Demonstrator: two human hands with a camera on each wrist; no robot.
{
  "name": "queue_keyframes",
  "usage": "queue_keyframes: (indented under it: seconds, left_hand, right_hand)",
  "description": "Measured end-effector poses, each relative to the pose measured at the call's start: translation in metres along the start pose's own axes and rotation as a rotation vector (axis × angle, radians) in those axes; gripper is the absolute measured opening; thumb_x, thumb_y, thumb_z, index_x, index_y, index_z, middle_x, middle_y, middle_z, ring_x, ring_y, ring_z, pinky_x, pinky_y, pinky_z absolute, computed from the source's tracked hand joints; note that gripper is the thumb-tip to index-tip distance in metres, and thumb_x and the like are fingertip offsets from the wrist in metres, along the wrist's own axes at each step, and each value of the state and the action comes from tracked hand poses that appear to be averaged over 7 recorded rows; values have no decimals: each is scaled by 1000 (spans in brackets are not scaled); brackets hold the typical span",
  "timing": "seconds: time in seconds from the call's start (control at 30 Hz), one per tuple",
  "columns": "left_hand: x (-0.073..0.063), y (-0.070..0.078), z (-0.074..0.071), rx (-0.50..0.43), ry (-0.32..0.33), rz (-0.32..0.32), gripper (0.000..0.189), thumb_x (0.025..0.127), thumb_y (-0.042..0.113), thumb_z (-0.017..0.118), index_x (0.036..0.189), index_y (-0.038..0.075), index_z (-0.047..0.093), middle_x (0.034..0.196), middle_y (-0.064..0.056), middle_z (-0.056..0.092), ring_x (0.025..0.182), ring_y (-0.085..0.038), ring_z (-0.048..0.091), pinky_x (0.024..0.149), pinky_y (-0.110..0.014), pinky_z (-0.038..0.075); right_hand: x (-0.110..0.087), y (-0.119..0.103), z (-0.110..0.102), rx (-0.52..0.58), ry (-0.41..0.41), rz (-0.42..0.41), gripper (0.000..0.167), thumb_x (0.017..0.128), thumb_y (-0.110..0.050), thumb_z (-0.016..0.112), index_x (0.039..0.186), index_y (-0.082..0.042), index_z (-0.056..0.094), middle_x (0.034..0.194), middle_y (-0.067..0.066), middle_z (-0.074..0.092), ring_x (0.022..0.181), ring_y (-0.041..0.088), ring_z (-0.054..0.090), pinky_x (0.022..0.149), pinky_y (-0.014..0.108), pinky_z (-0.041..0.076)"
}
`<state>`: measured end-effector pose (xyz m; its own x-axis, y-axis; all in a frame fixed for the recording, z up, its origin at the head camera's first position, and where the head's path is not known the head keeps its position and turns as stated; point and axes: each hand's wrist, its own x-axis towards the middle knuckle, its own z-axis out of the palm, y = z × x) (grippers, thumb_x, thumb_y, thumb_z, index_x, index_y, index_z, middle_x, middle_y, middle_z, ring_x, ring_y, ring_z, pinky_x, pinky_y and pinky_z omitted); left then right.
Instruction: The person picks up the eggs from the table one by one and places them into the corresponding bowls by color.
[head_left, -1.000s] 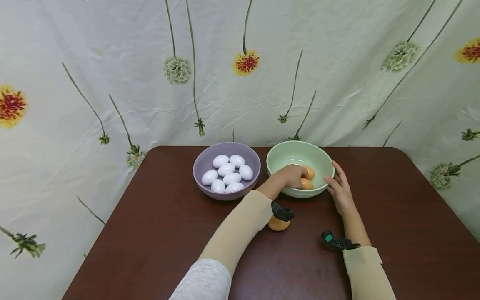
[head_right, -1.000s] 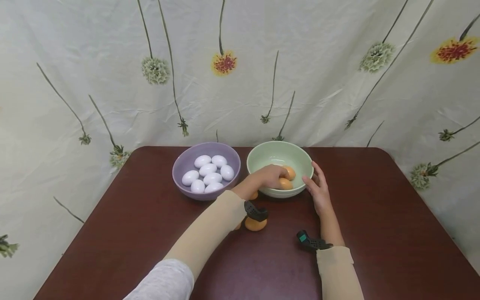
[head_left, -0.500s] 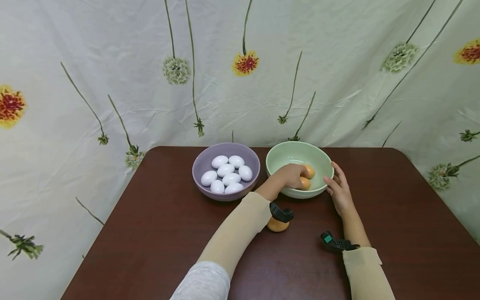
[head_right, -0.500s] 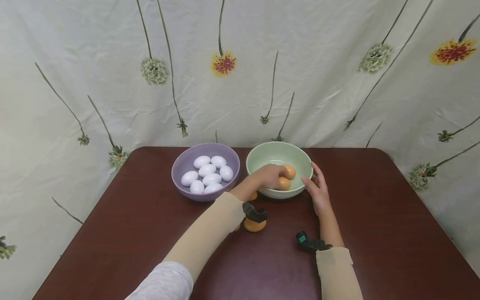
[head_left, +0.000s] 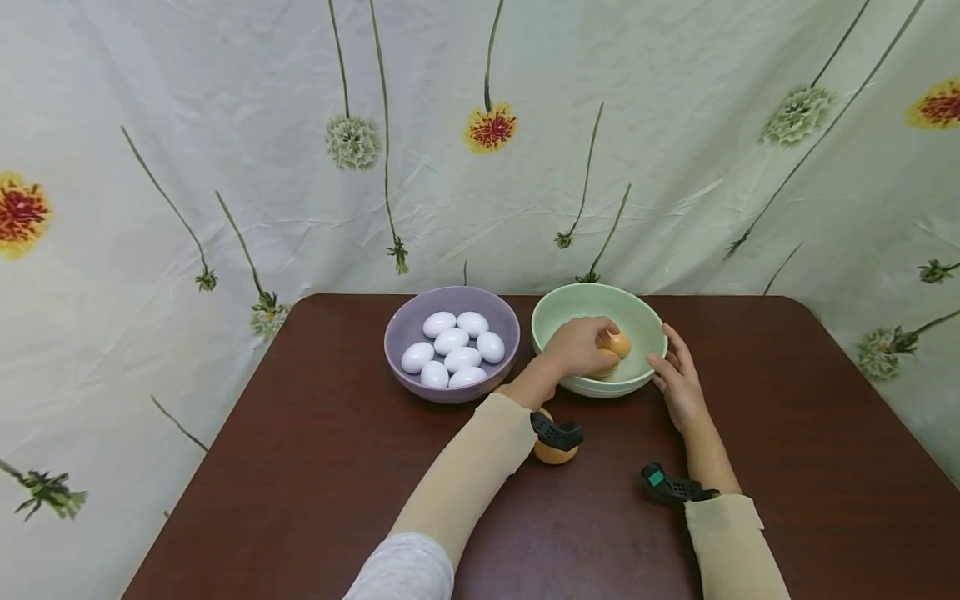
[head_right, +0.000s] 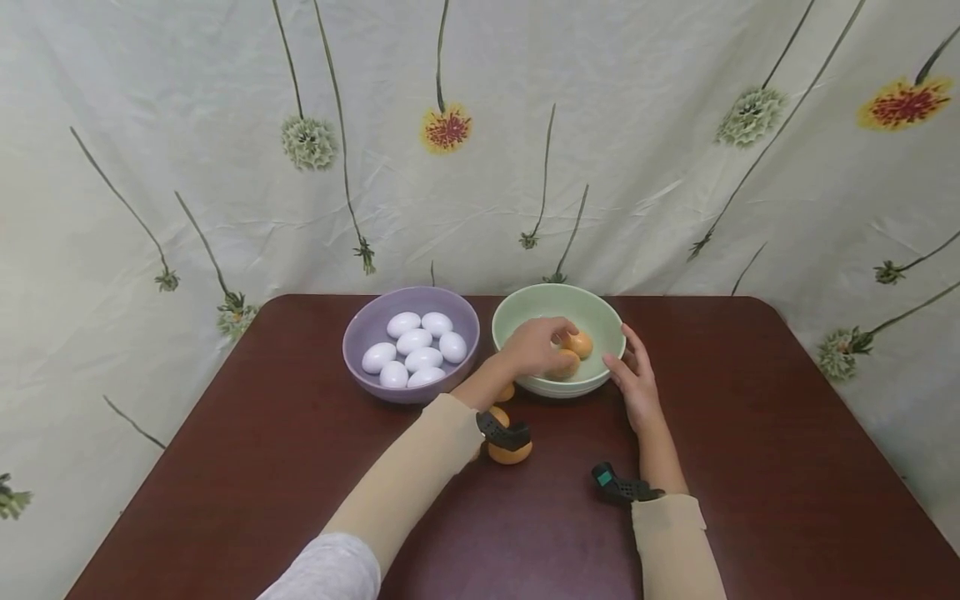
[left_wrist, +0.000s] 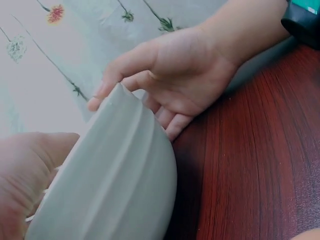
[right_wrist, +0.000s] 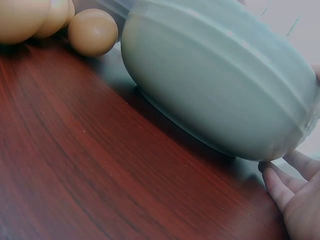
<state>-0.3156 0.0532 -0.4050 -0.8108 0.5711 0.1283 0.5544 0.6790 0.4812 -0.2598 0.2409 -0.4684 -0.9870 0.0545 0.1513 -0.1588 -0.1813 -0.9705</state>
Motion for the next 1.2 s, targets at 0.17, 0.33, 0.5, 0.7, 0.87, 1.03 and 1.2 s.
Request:
queue_keyframes:
  seconds: [0.17, 0.33, 0.5, 0.7, 0.87, 1.03, 1.2]
  left_hand:
    - [-14, 3, -7, -191, 88, 12, 38, 87, 21, 73, 123, 10, 64, 108, 0, 68, 99, -12, 61, 81, -21, 45]
    - [-30, 3, -13, -232, 118, 83, 37, 88, 22, 72, 121, 7, 66, 108, -1, 68, 97, -11, 60, 82, -20, 46]
    - [-42, 2, -17, -281, 136, 134, 34, 88, 19, 73, 119, 5, 66, 109, -5, 69, 98, -13, 61, 87, -28, 48]
    - [-50, -1, -18, -301, 138, 151, 33, 88, 17, 73, 117, 3, 67, 106, -5, 69, 97, -13, 60, 90, -35, 48]
    - [-62, -3, -18, -344, 139, 139, 30, 89, 17, 72, 115, 3, 68, 105, -5, 69, 96, -13, 60, 89, -36, 48]
    - [-74, -4, -20, -381, 142, 138, 29, 89, 15, 73, 114, 3, 68, 102, -3, 69, 94, -13, 61, 82, -28, 48]
    - [-85, -8, -21, -387, 135, 148, 27, 89, 15, 72, 112, 2, 69, 103, -5, 69, 94, -11, 61, 82, -24, 49]
  right_hand:
    - [-1, 1, 0, -9, -8, -3, 64, 102, -16, 50, 157, -14, 17, 149, 18, 24, 116, 11, 44, 85, 18, 44]
    - [-1, 1, 1, -10, -5, -8, 63, 101, -17, 52, 156, -16, 20, 144, 12, 29, 114, 9, 46, 85, 18, 44]
    - [0, 1, 1, -10, 0, 2, 63, 101, -17, 51, 156, -17, 21, 146, 13, 26, 116, 12, 44, 84, 18, 44]
    - [0, 2, 0, -3, 4, 8, 63, 101, -17, 51, 156, -18, 21, 152, 18, 21, 118, 13, 43, 84, 17, 44]
    - [-1, 0, 1, -6, 5, 5, 64, 101, -17, 52, 156, -18, 21, 150, 18, 23, 117, 12, 44, 85, 18, 44]
    - [-1, -1, 0, -13, 9, 13, 64, 100, -17, 53, 156, -20, 22, 151, 19, 22, 116, 11, 44, 85, 17, 44]
    - [-1, 0, -1, -16, 5, 19, 65, 101, -18, 53, 157, -20, 21, 151, 19, 21, 116, 11, 44, 85, 17, 43]
